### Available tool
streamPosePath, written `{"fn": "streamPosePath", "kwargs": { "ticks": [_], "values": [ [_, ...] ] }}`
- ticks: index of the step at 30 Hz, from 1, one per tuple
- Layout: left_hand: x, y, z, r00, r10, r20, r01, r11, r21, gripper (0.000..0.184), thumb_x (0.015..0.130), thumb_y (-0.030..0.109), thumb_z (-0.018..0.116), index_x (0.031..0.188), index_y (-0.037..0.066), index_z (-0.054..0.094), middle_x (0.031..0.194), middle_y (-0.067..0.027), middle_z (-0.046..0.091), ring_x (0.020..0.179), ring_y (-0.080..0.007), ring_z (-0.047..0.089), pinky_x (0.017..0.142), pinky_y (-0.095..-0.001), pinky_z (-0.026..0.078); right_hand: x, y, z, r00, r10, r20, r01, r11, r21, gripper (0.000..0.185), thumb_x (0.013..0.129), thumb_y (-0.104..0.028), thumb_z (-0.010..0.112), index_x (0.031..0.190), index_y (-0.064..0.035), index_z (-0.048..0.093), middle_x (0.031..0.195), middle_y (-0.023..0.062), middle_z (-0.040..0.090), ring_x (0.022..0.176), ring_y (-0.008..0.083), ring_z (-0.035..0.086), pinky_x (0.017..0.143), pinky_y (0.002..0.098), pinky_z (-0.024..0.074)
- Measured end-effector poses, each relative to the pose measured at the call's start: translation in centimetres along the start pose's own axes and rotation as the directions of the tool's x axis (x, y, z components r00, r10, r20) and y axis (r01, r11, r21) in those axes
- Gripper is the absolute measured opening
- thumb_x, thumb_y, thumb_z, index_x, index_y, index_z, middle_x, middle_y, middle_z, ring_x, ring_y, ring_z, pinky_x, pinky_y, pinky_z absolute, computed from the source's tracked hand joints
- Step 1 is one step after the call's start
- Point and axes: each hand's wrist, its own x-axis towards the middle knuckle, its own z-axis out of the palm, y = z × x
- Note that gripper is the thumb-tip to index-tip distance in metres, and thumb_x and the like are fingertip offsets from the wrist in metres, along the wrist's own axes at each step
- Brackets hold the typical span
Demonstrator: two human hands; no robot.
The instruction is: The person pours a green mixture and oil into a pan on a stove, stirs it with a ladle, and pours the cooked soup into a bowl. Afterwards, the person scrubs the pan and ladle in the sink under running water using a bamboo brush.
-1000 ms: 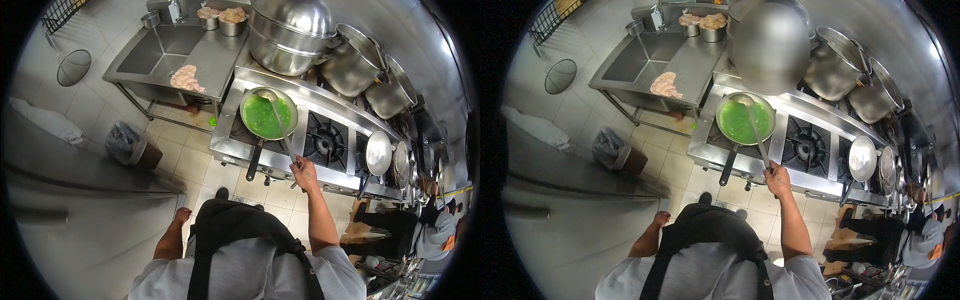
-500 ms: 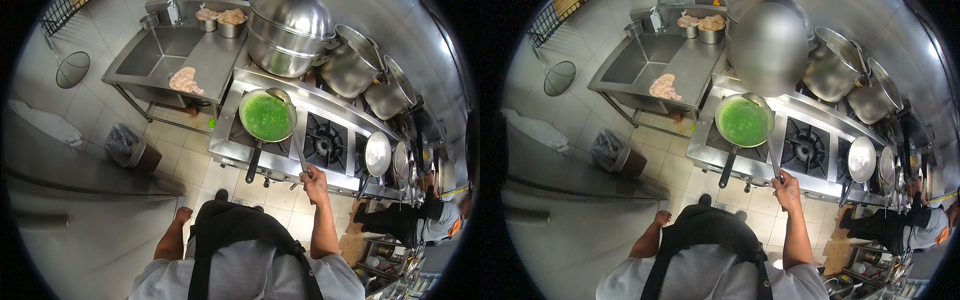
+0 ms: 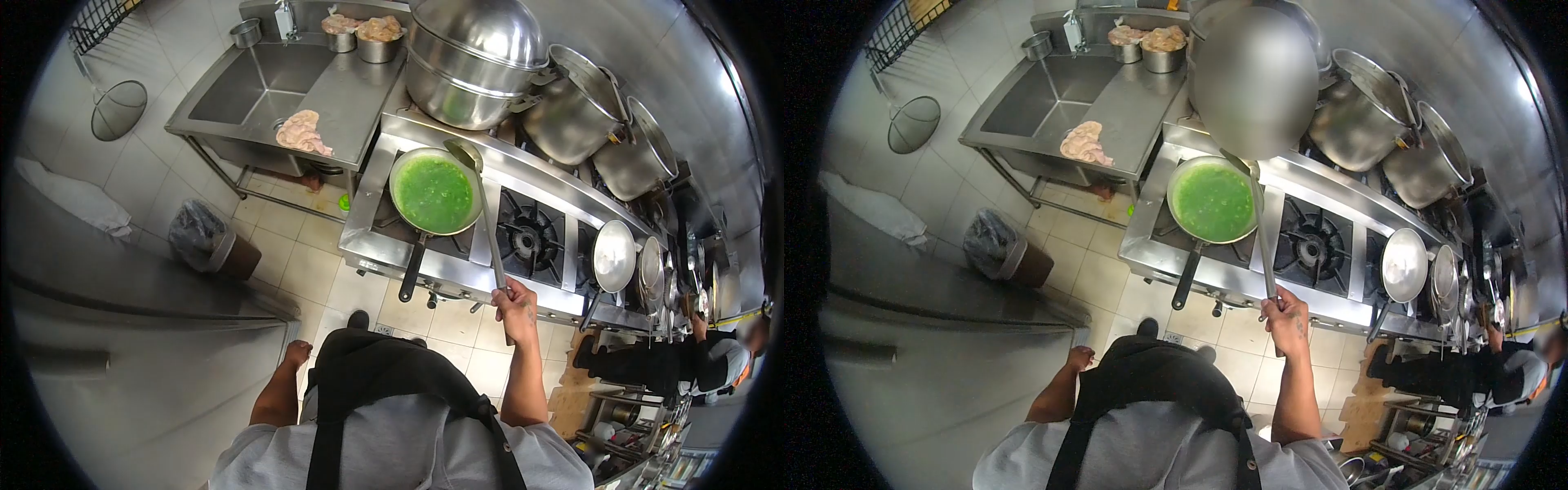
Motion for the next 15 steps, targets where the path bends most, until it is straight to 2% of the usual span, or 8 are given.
{"fn": "streamPosePath", "kwargs": {
  "ticks": [3,5,7,10,13,15],
  "values": [
    [0.1,0.1,0.0,0.998,0.062,-0.007,-0.062,0.998,-0.002,0.020,0.077,0.024,0.051,0.072,0.009,0.064,0.079,-0.0146,0.064,0.085,-0.0338,0.060,0.073,-0.0457,0.048,-0.1,-0.3,0.1,1.000,0.009,-0.001,-0.009,1.000,-0.007,0.036,0.085,-0.004,0.059,0.119,0.0072,0.056,0.065,0.0021,0.058,0.046,0.0053,0.047,0.041,0.0204,0.0379],
    [0.0,0.7,-0.4,1.000,0.013,0.016,-0.013,1.000,0.000,0.019,0.077,0.024,0.052,0.075,0.009,0.065,0.080,-0.0144,0.065,0.082,-0.0340,0.061,0.072,-0.0458,0.048,-0.1,-0.2,0.1,1.000,0.007,0.000,-0.007,1.000,-0.007,0.036,0.085,-0.004,0.059,0.119,0.0072,0.056,0.065,0.0019,0.058,0.046,0.0052,0.047,0.041,0.0203,0.0380],
    [0.0,1.9,-1.0,0.992,-0.109,0.065,0.108,0.994,0.007,0.018,0.077,0.023,0.055,0.078,0.007,0.065,0.079,-0.0141,0.065,0.078,-0.0331,0.062,0.071,-0.0451,0.048,0.0,0.2,0.0,1.000,-0.006,0.003,0.006,1.000,-0.003,0.036,0.085,-0.004,0.059,0.119,0.0073,0.056,0.065,0.0019,0.058,0.046,0.0053,0.047,0.041,0.0203,0.0382],
    [-1.4,4.2,-1.5,0.958,-0.286,-0.025,0.267,0.921,-0.285,0.019,0.076,0.022,0.060,0.076,0.003,0.063,0.072,-0.0140,0.064,0.068,-0.0304,0.062,0.065,-0.0426,0.048,0.0,0.1,0.1,1.000,-0.004,0.004,0.004,1.000,0.007,0.036,0.085,-0.004,0.059,0.118,0.0082,0.056,0.065,0.0021,0.058,0.047,0.0054,0.047,0.042,0.0203,0.0384],
    [-1.1,3.4,-1.0,0.965,-0.252,-0.072,0.222,0.931,-0.291,0.022,0.075,0.021,0.063,0.071,0.000,0.060,0.061,-0.0126,0.060,0.058,-0.0250,0.058,0.058,-0.0384,0.046,-0.1,-0.1,0.1,1.000,0.011,-0.009,-0.011,1.000,-0.019,0.035,0.085,-0.004,0.059,0.117,0.0088,0.056,0.065,0.0025,0.058,0.048,0.0056,0.048,0.042,0.0202,0.0386],
    [-2.1,5.0,-1.9,0.960,-0.280,-0.013,0.259,0.905,-0.337,0.020,0.076,0.019,0.063,0.069,0.001,0.059,0.060,-0.0116,0.058,0.054,-0.0226,0.056,0.054,-0.0367,0.045,-0.1,0.0,0.1,1.000,0.018,-0.013,-0.018,1.000,-0.010,0.034,0.085,-0.003,0.058,0.117,0.0087,0.056,0.065,0.0029,0.058,0.048,0.0056,0.048,0.042,0.0202,0.0385]
  ]
}}
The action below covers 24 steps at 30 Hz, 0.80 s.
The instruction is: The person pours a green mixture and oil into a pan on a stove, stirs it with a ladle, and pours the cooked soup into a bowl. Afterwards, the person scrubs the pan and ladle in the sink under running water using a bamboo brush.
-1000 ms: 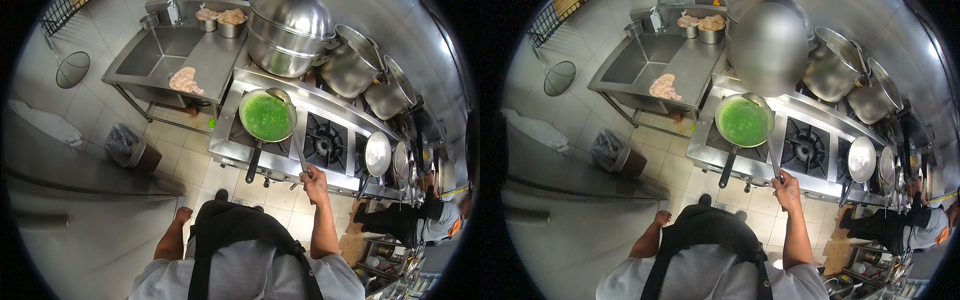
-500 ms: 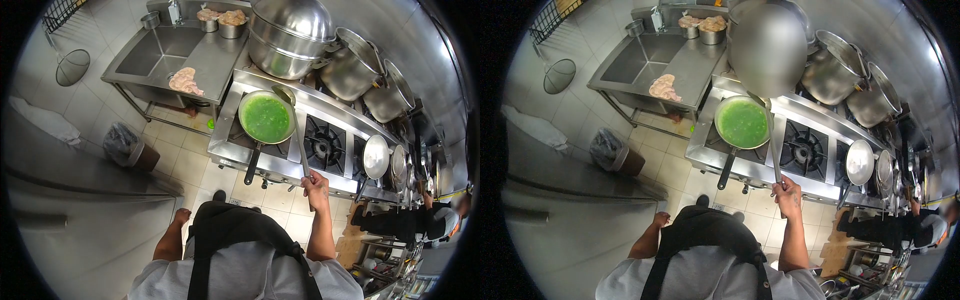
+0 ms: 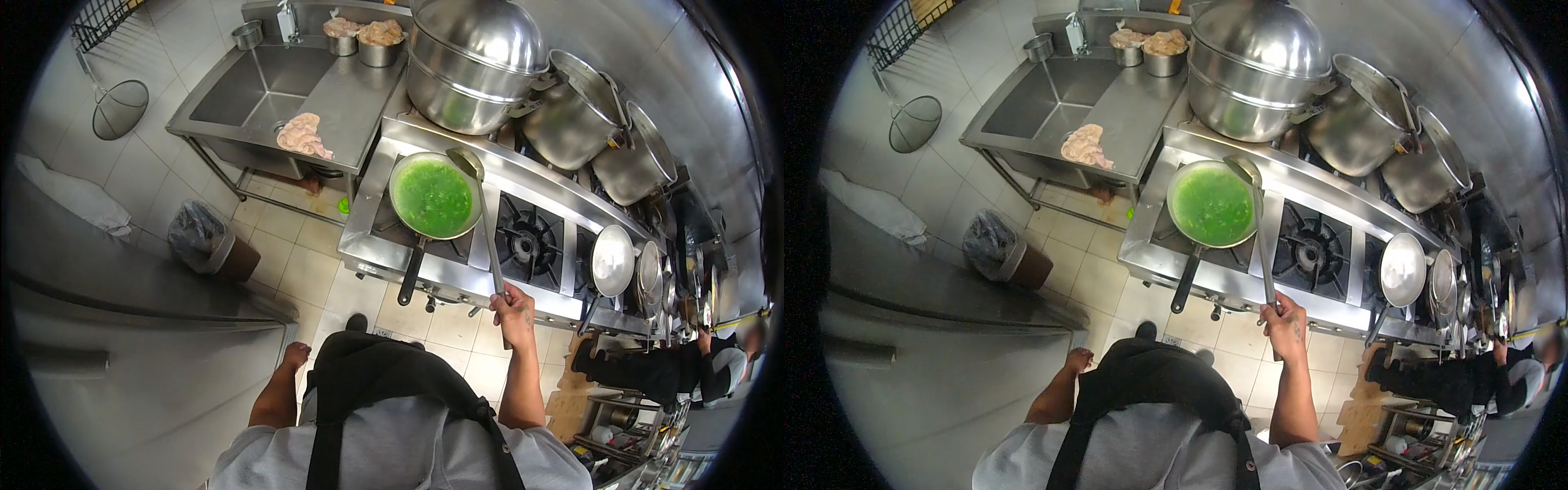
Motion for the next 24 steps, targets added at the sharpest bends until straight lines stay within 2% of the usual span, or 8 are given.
{"fn": "streamPosePath", "kwargs": {
  "ticks": [1,4,7,10,13,16,22,24],
  "values": [
    [-0.8,1.0,-0.2,0.999,-0.022,0.024,0.022,0.999,-0.024,0.019,0.076,0.018,0.062,0.068,0.001,0.058,0.059,-0.0111,0.058,0.051,-0.0214,0.054,0.052,-0.0359,0.044,0.0,0.0,0.0,1.000,0.003,-0.002,-0.003,1.000,0.004,0.034,0.085,-0.003,0.058,0.117,0.0087,0.056,0.065,0.0031,0.058,0.048,0.0057,0.049,0.042,0.0201,0.0384],
    [0.0,0.4,-0.3,0.994,-0.066,0.084,0.064,0.998,0.024,0.017,0.083,0.017,0.059,0.093,0.004,0.064,0.073,-0.0048,0.062,0.059,-0.0151,0.059,0.046,-0.0325,0.044,0.2,0.5,-0.2,1.000,-0.005,0.000,0.005,1.000,0.010,0.033,0.085,-0.003,0.057,0.117,0.0085,0.056,0.065,0.0033,0.058,0.048,0.0057,0.049,0.041,0.0202,0.0383],
    [0.9,-0.9,0.0,0.996,-0.020,0.085,0.022,0.999,-0.030,0.016,0.083,0.017,0.059,0.093,0.005,0.063,0.073,-0.0045,0.062,0.058,-0.0149,0.059,0.045,-0.0316,0.043,0.3,0.7,-0.2,1.000,-0.005,0.006,0.005,1.000,0.019,0.033,0.086,-0.003,0.057,0.117,0.0085,0.056,0.065,0.0033,0.058,0.048,0.0059,0.049,0.041,0.0203,0.0385],
    [-0.3,0.5,-0.1,0.995,-0.087,0.043,0.088,0.996,-0.033,0.012,0.082,0.016,0.060,0.088,0.006,0.063,0.071,-0.0039,0.061,0.057,-0.0147,0.058,0.044,-0.0316,0.042,0.7,1.7,-0.3,1.000,-0.010,0.000,0.010,0.998,0.064,0.033,0.085,-0.003,0.058,0.116,0.0086,0.057,0.065,0.0035,0.058,0.048,0.0061,0.049,0.041,0.0204,0.0389],
    [0.3,-0.2,-0.2,0.996,-0.054,0.066,0.054,0.999,0.001,0.009,0.080,0.016,0.061,0.083,0.008,0.062,0.067,-0.0030,0.060,0.056,-0.0144,0.057,0.043,-0.0319,0.041,1.1,1.9,-0.2,1.000,0.015,-0.001,-0.015,0.999,0.050,0.034,0.085,-0.004,0.058,0.116,0.0088,0.056,0.065,0.0041,0.058,0.048,0.0065,0.049,0.041,0.0203,0.0390],
    [-0.7,1.0,-0.6,0.998,-0.035,0.045,0.035,0.999,0.000,0.016,0.076,0.015,0.063,0.069,0.001,0.060,0.062,-0.0083,0.060,0.054,-0.0176,0.057,0.053,-0.0336,0.046,1.6,1.8,0.1,0.999,0.034,-0.006,-0.034,0.999,0.021,0.034,0.084,-0.006,0.058,0.115,0.0093,0.056,0.066,0.0049,0.058,0.048,0.0072,0.049,0.041,0.0210,0.0392],
    [-1.0,0.8,-0.5,0.999,-0.049,-0.009,0.049,0.997,-0.056,0.021,0.077,0.021,0.061,0.071,0.002,0.062,0.066,-0.0119,0.062,0.055,-0.0231,0.059,0.057,-0.0360,0.048,3.7,3.9,0.5,0.999,0.030,-0.015,-0.030,1.000,-0.007,0.036,0.084,-0.008,0.060,0.115,0.0096,0.056,0.066,0.0057,0.059,0.046,0.0086,0.050,0.039,0.0237,0.0388],
    [-0.6,0.2,-0.9,0.999,0.016,0.044,-0.019,0.997,0.079,0.022,0.078,0.025,0.059,0.075,0.003,0.064,0.072,-0.0129,0.064,0.059,-0.0255,0.060,0.062,-0.0371,0.049,3.8,2.9,1.0,0.999,0.038,-0.022,-0.039,0.999,-0.037,0.032,0.083,-0.007,0.060,0.110,0.0099,0.058,0.067,0.0060,0.059,0.045,0.0088,0.049,0.040,0.0224,0.0386]
  ]
}}
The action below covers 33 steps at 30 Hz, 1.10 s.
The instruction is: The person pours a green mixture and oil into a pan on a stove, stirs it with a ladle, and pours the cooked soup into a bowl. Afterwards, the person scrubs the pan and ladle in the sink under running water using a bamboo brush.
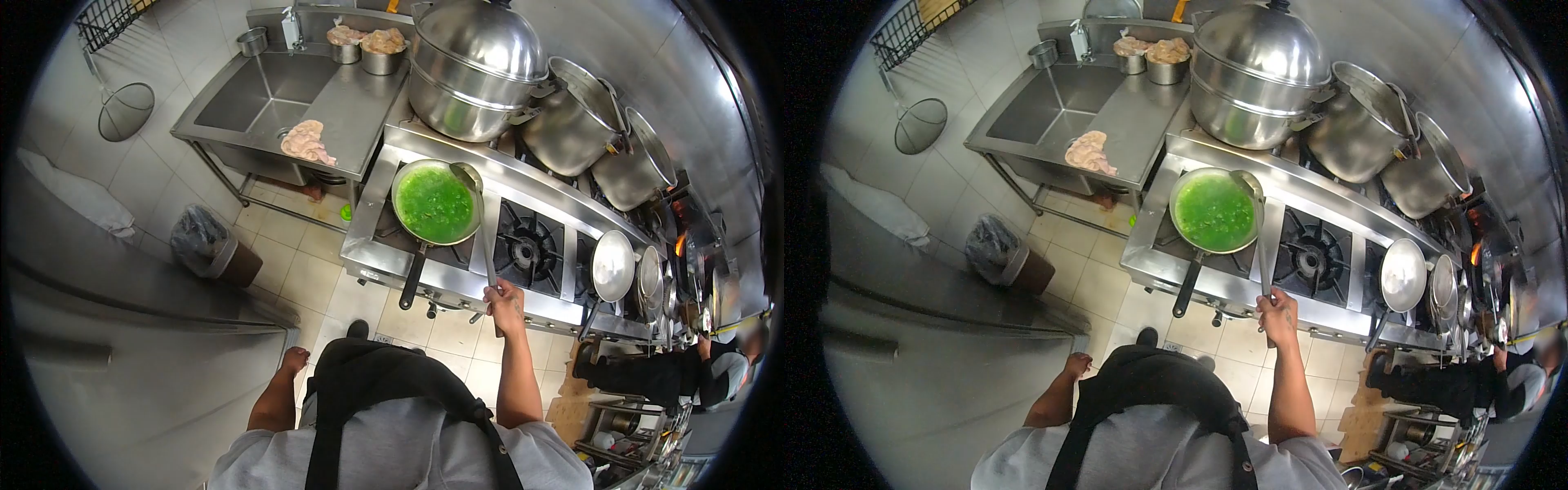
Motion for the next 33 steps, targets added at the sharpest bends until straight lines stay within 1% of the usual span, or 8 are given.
{"fn": "streamPosePath", "kwargs": {
  "ticks": [6,10,16,19,22,28,31,33],
  "values": [
    [1.6,-4.5,0.3,0.933,0.359,0.021,-0.352,0.900,0.257,0.025,0.081,0.028,0.054,0.074,0.005,0.065,0.074,-0.0124,0.065,0.068,-0.0285,0.063,0.069,-0.0392,0.050,0.5,0.6,0.6,1.000,-0.014,0.006,0.014,0.999,0.030,0.031,0.083,-0.006,0.060,0.109,0.0105,0.059,0.067,0.0063,0.060,0.045,0.0090,0.048,0.041,0.0220,0.0382],
    [1.7,-4.8,0.9,0.999,0.044,0.000,-0.044,0.997,0.068,0.025,0.081,0.027,0.054,0.075,0.006,0.064,0.070,-0.0124,0.064,0.069,-0.0291,0.063,0.068,-0.0403,0.049,0.3,0.6,0.6,1.000,0.001,-0.007,-0.001,0.999,0.048,0.031,0.082,-0.005,0.060,0.109,0.0104,0.059,0.067,0.0066,0.060,0.044,0.0091,0.048,0.040,0.0219,0.0379],
    [-0.8,-1.7,1.0,0.997,-0.074,-0.017,0.071,0.988,-0.134,0.024,0.080,0.025,0.055,0.071,0.004,0.063,0.069,-0.0130,0.063,0.068,-0.0278,0.063,0.068,-0.0401,0.050,-0.3,0.3,0.5,1.000,0.005,-0.007,-0.005,0.997,0.081,0.031,0.082,-0.004,0.060,0.109,0.0106,0.058,0.067,0.0069,0.059,0.044,0.0090,0.048,0.040,0.0216,0.0377],
    [3.8,-7.5,1.8,0.904,0.426,0.018,-0.420,0.883,0.211,0.025,0.080,0.024,0.057,0.069,0.003,0.062,0.066,-0.0139,0.061,0.061,-0.0259,0.062,0.063,-0.0390,0.050,-0.4,0.8,0.4,1.000,-0.010,0.000,0.010,0.994,0.109,0.029,0.082,-0.004,0.060,0.108,0.0102,0.059,0.067,0.0069,0.059,0.044,0.0089,0.048,0.040,0.0217,0.0378],
    [2.3,-4.4,1.4,0.997,0.051,0.063,-0.051,0.999,-0.003,0.021,0.080,0.023,0.057,0.072,0.004,0.063,0.070,-0.0138,0.063,0.065,-0.0261,0.063,0.063,-0.0395,0.050,-0.5,1.1,0.2,1.000,0.000,0.016,-0.001,0.997,0.075,0.034,0.083,-0.006,0.060,0.113,0.0104,0.057,0.064,0.0062,0.059,0.042,0.0088,0.048,0.038,0.0226,0.0382],
    [0.3,-1.7,0.8,0.993,-0.101,0.063,0.104,0.993,-0.056,0.021,0.080,0.023,0.053,0.072,0.007,0.064,0.081,-0.0118,0.065,0.082,-0.0281,0.063,0.073,-0.0414,0.049,-2.7,0.7,0.4,1.000,0.010,-0.017,-0.009,0.999,0.052,0.027,0.084,-0.006,0.060,0.107,0.0086,0.061,0.065,0.0054,0.059,0.044,0.0083,0.049,0.039,0.0219,0.0382],
    [3.3,-6.0,0.9,0.902,0.394,0.174,-0.430,0.795,0.429,0.022,0.081,0.024,0.053,0.073,0.007,0.064,0.077,-0.0118,0.065,0.074,-0.0293,0.061,0.070,-0.0416,0.048,-4.4,0.8,0.0,0.998,0.046,0.037,-0.049,0.992,0.113,0.024,0.084,-0.007,0.060,0.103,0.0072,0.062,0.066,0.0046,0.059,0.044,0.0081,0.049,0.040,0.0214,0.0382],
    [4.1,-7.1,1.3,0.913,0.390,0.116,-0.407,0.875,0.262,0.021,0.080,0.025,0.053,0.074,0.009,0.064,0.074,-0.0117,0.064,0.070,-0.0307,0.060,0.069,-0.0423,0.048,-5.7,-0.3,-0.7,0.994,0.083,0.066,-0.092,0.985,0.149,0.022,0.085,-0.006,0.060,0.103,0.0058,0.062,0.066,0.0039,0.058,0.044,0.0075,0.048,0.041,0.0208,0.0378]
  ]
}}
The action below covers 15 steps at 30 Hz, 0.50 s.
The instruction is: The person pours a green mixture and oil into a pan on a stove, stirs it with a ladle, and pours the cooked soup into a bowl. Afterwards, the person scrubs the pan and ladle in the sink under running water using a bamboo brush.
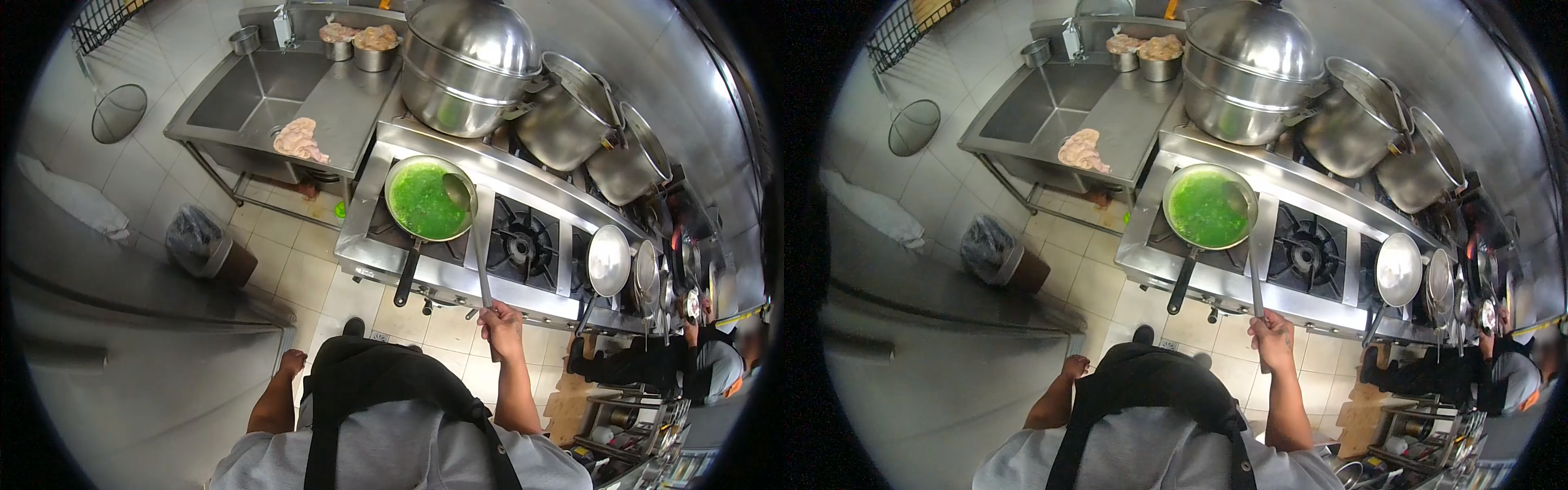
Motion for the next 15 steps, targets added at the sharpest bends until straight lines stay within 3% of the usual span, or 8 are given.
{"fn": "streamPosePath", "kwargs": {
  "ticks": [1,3,4,7,10,14,15],
  "values": [
    [0.1,-0.4,0.2,1.000,-0.015,-0.025,0.013,0.996,-0.093,0.021,0.080,0.026,0.053,0.075,0.009,0.064,0.073,-0.0117,0.064,0.069,-0.0315,0.060,0.069,-0.0426,0.048,-0.5,-0.3,-0.4,0.999,0.025,0.021,-0.026,0.998,0.057,0.023,0.085,-0.007,0.060,0.104,0.0057,0.062,0.066,0.0038,0.058,0.044,0.0073,0.048,0.041,0.0207,0.0376],
    [0.3,0.6,-0.3,0.991,-0.125,0.045,0.128,0.990,-0.063,0.019,0.079,0.025,0.056,0.076,0.008,0.063,0.070,-0.0107,0.063,0.064,-0.0292,0.059,0.066,-0.0409,0.048,-0.7,-0.4,-1.0,0.997,0.047,0.057,-0.055,0.988,0.146,0.025,0.085,-0.007,0.060,0.106,0.0057,0.061,0.066,0.0035,0.059,0.044,0.0070,0.048,0.041,0.0206,0.0368],
    [0.3,1.5,-0.7,0.981,-0.180,0.079,0.184,0.982,-0.045,0.019,0.079,0.025,0.057,0.076,0.007,0.063,0.068,-0.0102,0.063,0.061,-0.0281,0.059,0.064,-0.0401,0.048,-0.4,-0.3,-0.9,0.999,0.009,0.043,-0.014,0.995,0.102,0.025,0.085,-0.007,0.060,0.106,0.0061,0.061,0.066,0.0035,0.059,0.044,0.0070,0.048,0.041,0.0206,0.0367],
    [-0.4,5.5,-1.6,0.907,-0.419,0.050,0.385,0.772,-0.505,0.017,0.077,0.020,0.061,0.076,0.003,0.061,0.064,-0.0086,0.061,0.057,-0.0224,0.058,0.057,-0.0364,0.047,1.2,-1.3,-0.1,0.995,-0.095,0.012,0.096,0.993,-0.064,0.026,0.084,-0.006,0.059,0.106,0.0071,0.061,0.066,0.0037,0.059,0.044,0.0069,0.048,0.041,0.0210,0.0366],
    [-0.9,7.6,-2.2,0.896,-0.444,0.002,0.373,0.750,-0.547,0.016,0.077,0.016,0.064,0.076,0.000,0.059,0.061,-0.0073,0.058,0.053,-0.0180,0.056,0.051,-0.0335,0.045,4.1,-1.6,0.3,0.994,-0.102,0.026,0.104,0.991,-0.087,0.026,0.084,-0.008,0.060,0.105,0.0064,0.061,0.066,0.0036,0.058,0.045,0.0070,0.048,0.041,0.0219,0.0371],
    [-1.6,8.2,-2.8,0.893,-0.449,-0.022,0.393,0.805,-0.445,0.014,0.078,0.015,0.063,0.075,0.001,0.060,0.061,-0.0086,0.058,0.054,-0.0186,0.057,0.051,-0.0342,0.046,7.9,-0.6,1.0,0.986,-0.166,0.010,0.164,0.964,-0.211,0.022,0.084,-0.008,0.059,0.100,0.0075,0.061,0.063,0.0048,0.058,0.045,0.0087,0.049,0.040,0.0228,0.0393],
    [-2.0,7.8,-2.7,0.892,-0.452,-0.017,0.391,0.791,-0.470,0.015,0.078,0.015,0.062,0.074,0.001,0.060,0.061,-0.0089,0.059,0.054,-0.0185,0.058,0.051,-0.0343,0.046,8.4,-0.8,1.0,0.986,-0.164,0.006,0.160,0.953,-0.256,0.023,0.083,-0.009,0.060,0.100,0.0066,0.061,0.062,0.0081,0.058,0.048,0.0135,0.053,0.046,0.0287,0.0435]
  ]
}}
